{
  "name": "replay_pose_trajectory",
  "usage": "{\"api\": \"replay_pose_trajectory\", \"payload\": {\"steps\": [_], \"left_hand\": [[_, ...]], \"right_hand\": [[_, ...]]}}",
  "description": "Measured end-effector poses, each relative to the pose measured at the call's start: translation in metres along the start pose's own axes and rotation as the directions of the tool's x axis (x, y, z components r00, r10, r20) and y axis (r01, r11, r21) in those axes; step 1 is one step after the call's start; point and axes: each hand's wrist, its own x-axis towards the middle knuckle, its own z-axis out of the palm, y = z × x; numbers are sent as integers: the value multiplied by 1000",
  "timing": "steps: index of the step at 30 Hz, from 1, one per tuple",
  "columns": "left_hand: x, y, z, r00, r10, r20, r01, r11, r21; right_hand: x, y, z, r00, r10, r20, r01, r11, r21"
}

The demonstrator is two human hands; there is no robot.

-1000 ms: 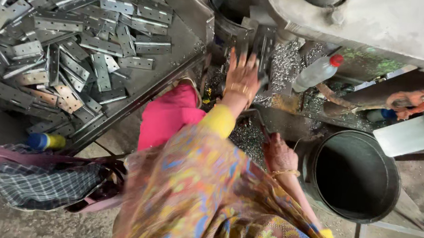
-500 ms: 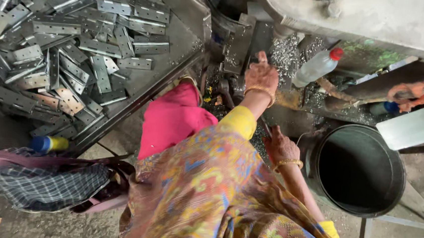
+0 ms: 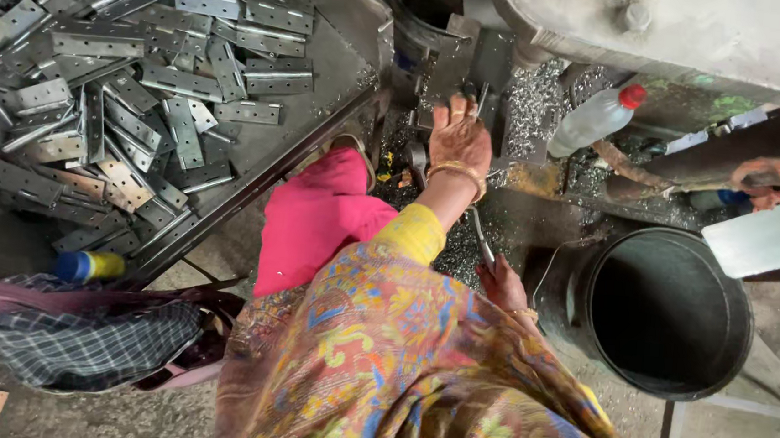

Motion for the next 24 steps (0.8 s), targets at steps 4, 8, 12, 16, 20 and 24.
{"api": "replay_pose_trajectory", "payload": {"steps": [4,8,12,16,20,24], "left_hand": [[-5,-17,10,986,-11,-169,-11,991,-133],[14,-9,5,988,34,152,-32,999,-15],[30,-4,29,983,-21,-185,11,998,-54],[22,-14,16,998,54,44,-54,998,15],[38,-6,-7,978,41,206,-51,998,45],[32,-4,11,1000,-11,-22,12,1000,9]], "right_hand": [[16,26,24,999,-39,18,39,999,29],[20,41,-4,999,-12,-31,11,999,-48],[20,31,33,985,-95,-145,106,992,74],[20,23,18,999,-45,-30,46,999,28],[20,28,-17,999,11,-31,-12,999,-41],[17,26,25,994,-39,-98,44,998,54]]}}
